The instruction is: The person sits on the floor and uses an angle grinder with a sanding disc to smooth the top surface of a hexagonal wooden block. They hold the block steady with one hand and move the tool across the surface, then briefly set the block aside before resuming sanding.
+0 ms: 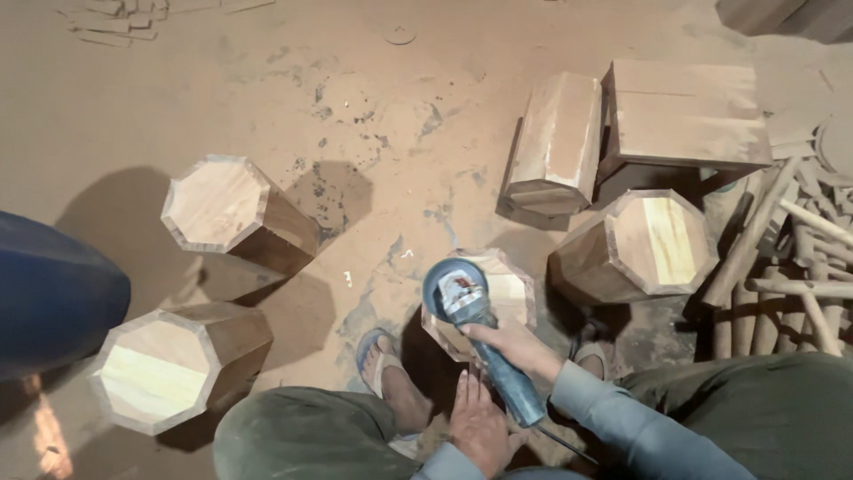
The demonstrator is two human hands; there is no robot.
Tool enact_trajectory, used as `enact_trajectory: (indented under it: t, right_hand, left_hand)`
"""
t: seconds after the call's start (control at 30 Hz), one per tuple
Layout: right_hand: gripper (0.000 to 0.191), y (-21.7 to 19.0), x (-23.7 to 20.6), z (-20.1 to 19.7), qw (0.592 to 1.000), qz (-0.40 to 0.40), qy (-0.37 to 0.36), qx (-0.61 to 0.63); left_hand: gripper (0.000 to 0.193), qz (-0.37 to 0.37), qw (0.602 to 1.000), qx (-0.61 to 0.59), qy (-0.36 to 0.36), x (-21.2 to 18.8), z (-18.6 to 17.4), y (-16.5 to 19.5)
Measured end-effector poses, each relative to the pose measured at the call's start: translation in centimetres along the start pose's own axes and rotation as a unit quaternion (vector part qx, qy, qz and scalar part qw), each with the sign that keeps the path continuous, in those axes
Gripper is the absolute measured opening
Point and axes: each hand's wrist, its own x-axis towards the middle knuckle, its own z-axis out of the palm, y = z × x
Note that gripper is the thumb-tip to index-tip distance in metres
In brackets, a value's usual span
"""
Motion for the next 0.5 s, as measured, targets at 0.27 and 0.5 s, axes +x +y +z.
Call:
enact_trajectory:
  t: [0.27,0.5]
  right_hand:
    - [0.037,1.1,-3.0,-5.8,0.988,-0.008,0.038,0.149]
    - [0.035,1.0,-5.6,-7.6,0.973,0.034,0.125,0.19]
  left_hand:
    - [0.087,0.009,0.999,-0.031,0.037,-0.3,-0.4,-0.7]
    - [0.069,0.013,0.995,-0.095,0.017,-0.9,-2.6,-1.6]
